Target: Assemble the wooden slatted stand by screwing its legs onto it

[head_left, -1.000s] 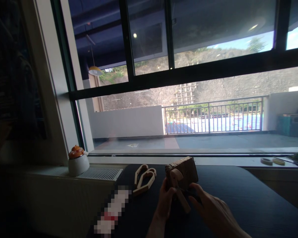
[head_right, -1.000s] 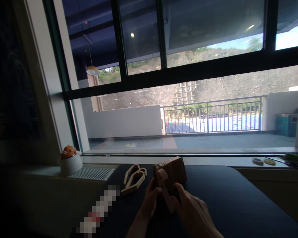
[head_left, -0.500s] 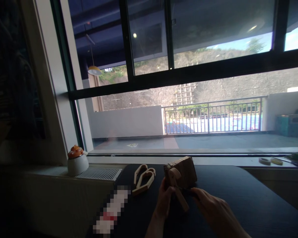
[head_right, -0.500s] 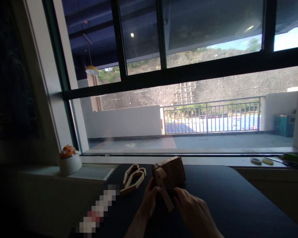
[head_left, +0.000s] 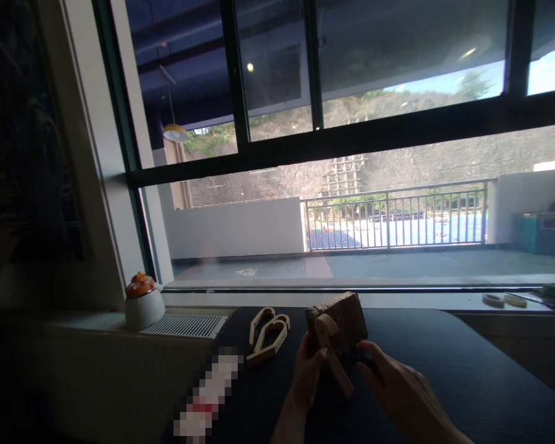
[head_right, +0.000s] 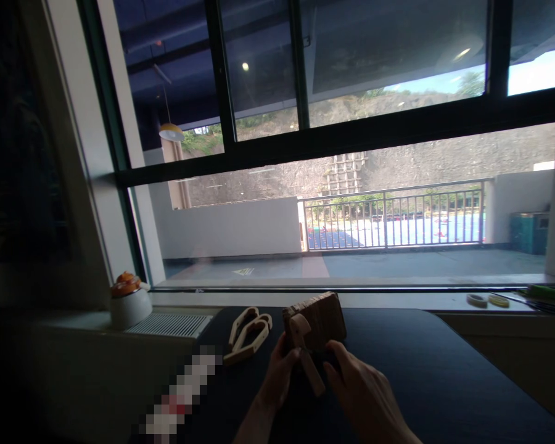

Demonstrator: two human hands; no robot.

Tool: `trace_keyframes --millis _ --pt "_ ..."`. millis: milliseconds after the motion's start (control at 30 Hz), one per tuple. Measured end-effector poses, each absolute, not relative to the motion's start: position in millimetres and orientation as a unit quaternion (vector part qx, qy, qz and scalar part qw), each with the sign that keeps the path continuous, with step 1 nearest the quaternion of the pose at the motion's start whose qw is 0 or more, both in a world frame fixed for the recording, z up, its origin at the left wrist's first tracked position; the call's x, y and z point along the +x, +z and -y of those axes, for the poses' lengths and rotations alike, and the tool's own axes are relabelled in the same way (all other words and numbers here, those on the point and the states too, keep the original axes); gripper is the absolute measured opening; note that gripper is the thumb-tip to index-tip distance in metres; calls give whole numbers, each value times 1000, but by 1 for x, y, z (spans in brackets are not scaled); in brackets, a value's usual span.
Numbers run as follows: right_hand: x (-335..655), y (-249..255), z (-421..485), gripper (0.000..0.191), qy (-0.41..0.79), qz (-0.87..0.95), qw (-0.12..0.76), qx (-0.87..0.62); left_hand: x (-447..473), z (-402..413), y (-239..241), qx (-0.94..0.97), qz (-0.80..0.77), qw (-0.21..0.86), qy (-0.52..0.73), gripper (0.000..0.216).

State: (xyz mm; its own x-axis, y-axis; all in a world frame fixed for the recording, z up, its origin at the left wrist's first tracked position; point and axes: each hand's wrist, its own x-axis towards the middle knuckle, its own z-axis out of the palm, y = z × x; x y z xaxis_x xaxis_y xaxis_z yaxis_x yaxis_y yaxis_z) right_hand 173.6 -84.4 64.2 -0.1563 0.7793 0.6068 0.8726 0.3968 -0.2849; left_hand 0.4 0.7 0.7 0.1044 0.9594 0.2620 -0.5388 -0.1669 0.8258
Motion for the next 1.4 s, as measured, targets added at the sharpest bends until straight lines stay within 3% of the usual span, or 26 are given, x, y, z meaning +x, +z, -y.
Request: trace_keyframes --millis 400,567,767,1133,1267,1400 --pt "174 61 83 27 -124 781 365 -491 0 -1 -1 451 -230 596 624 45" --pt "172 63 85 17 -88 771 352 -524 0 0 1 445 -233 596 626 47" --pt "171 63 86 22 -48 737 343 -581 1 -1 1 444 -234 591 631 48" --pt "168 59 84 27 -174 775 356 -492 0 0 1 451 -223 594 627 44" --pt "165 60 85 19 -142 777 342 -509 1 0 1 444 -224 597 630 45" --pt "166 55 82 22 -103 755 339 -552 1 -1 0 433 -242 590 637 48"
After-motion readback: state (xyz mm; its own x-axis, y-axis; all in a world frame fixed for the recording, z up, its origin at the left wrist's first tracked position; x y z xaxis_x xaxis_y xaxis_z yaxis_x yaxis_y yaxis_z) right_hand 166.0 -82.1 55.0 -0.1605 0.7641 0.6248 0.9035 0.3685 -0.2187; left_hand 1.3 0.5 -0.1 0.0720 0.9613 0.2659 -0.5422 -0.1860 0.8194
